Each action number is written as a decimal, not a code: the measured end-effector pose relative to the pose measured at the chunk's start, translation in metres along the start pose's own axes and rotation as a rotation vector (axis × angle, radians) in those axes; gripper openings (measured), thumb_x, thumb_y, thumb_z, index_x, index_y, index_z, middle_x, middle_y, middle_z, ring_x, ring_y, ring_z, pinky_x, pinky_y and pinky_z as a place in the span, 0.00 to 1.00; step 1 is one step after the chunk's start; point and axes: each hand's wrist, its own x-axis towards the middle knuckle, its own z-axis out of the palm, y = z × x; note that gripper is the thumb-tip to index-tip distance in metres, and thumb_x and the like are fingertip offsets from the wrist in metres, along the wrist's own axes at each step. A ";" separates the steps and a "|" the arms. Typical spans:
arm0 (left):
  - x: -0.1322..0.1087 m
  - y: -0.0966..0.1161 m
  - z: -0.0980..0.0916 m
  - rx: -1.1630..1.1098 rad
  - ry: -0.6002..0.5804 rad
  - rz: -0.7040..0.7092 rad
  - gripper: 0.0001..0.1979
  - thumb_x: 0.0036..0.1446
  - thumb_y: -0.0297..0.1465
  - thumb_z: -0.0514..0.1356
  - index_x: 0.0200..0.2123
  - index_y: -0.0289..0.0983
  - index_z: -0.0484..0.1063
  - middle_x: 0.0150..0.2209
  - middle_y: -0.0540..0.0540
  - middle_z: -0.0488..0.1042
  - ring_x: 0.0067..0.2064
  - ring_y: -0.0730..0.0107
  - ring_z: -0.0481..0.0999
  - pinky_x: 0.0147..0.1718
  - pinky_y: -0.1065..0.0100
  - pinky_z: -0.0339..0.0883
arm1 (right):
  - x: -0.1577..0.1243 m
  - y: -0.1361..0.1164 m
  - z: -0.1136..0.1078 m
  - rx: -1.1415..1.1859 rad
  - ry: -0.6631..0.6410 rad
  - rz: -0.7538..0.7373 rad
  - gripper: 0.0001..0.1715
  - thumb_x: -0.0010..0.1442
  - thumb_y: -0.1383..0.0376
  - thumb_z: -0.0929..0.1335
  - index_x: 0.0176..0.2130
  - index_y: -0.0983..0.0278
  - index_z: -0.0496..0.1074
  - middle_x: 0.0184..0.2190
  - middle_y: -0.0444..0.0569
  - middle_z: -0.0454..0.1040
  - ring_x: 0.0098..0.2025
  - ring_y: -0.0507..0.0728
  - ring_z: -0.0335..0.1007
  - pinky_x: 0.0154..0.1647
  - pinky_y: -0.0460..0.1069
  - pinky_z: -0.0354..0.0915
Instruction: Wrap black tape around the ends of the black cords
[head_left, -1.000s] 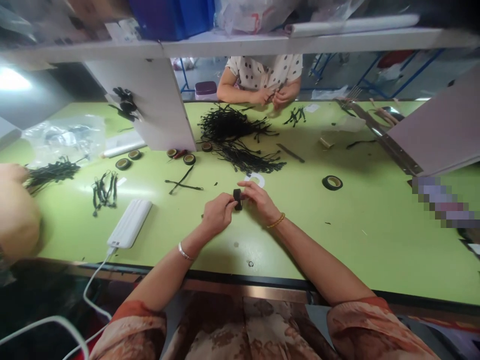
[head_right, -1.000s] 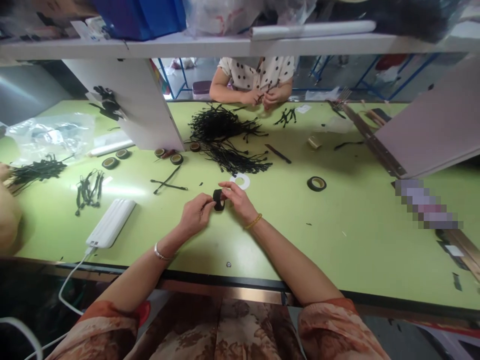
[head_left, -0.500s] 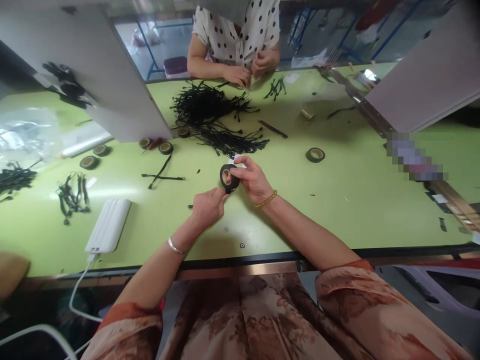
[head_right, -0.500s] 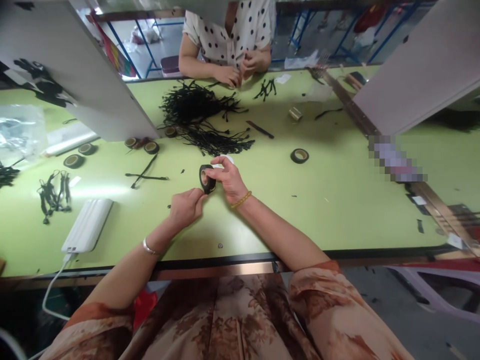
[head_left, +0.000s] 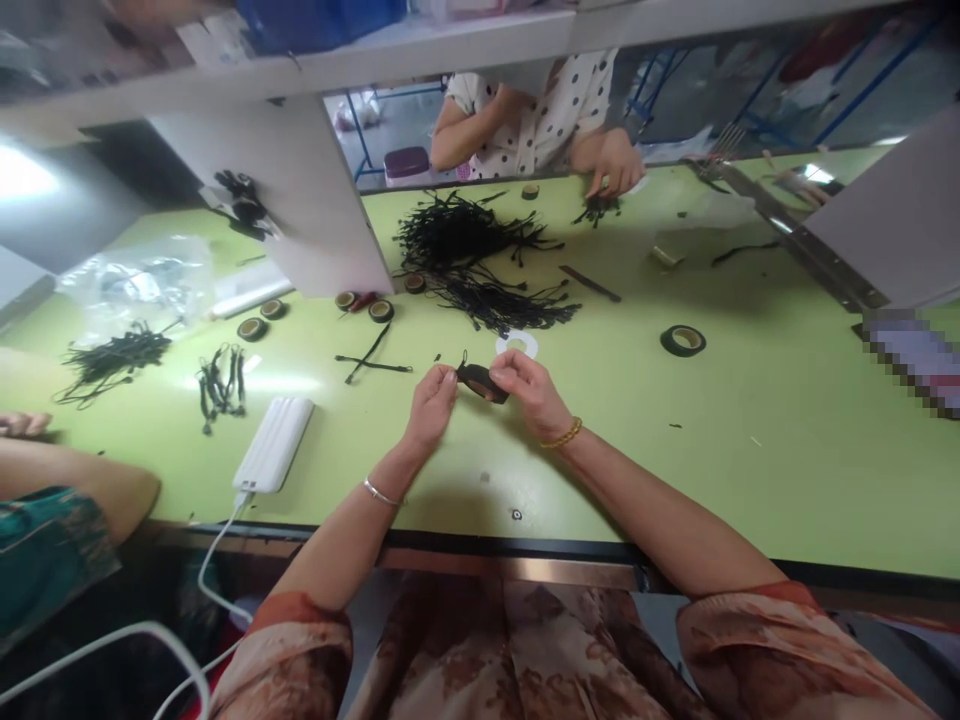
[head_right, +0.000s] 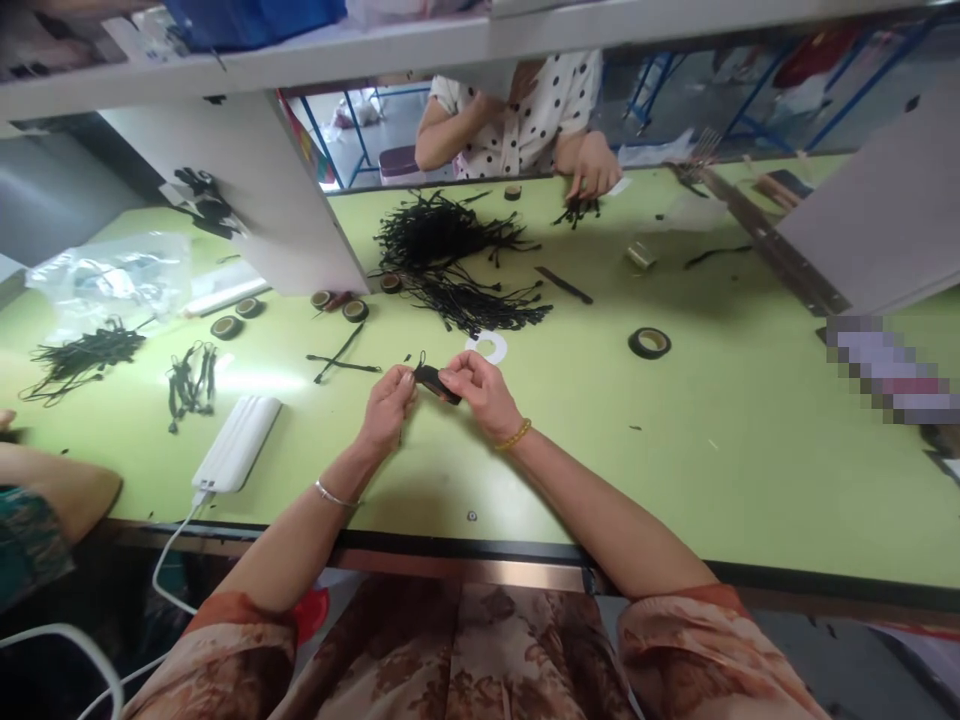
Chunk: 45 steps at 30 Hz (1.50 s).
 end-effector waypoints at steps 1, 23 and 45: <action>-0.001 0.002 0.000 -0.054 -0.019 -0.031 0.18 0.57 0.47 0.58 0.31 0.38 0.62 0.19 0.58 0.51 0.20 0.79 0.48 0.21 0.74 0.44 | 0.000 0.001 -0.001 -0.046 -0.007 -0.003 0.22 0.53 0.48 0.71 0.33 0.63 0.66 0.22 0.42 0.72 0.25 0.52 0.67 0.31 0.48 0.62; -0.017 -0.001 0.006 0.821 -0.049 0.490 0.13 0.65 0.33 0.47 0.31 0.38 0.68 0.29 0.47 0.70 0.34 0.69 0.67 0.37 0.67 0.61 | -0.003 0.003 0.001 -0.394 -0.217 0.094 0.17 0.52 0.61 0.67 0.42 0.65 0.71 0.24 0.41 0.70 0.27 0.52 0.65 0.32 0.48 0.62; -0.010 0.009 -0.014 0.767 -0.236 0.281 0.14 0.63 0.36 0.51 0.27 0.38 0.64 0.23 0.53 0.62 0.27 0.75 0.59 0.29 0.71 0.52 | -0.007 0.012 0.007 -0.392 -0.212 0.219 0.25 0.53 0.47 0.69 0.36 0.65 0.71 0.21 0.43 0.72 0.22 0.51 0.60 0.25 0.48 0.58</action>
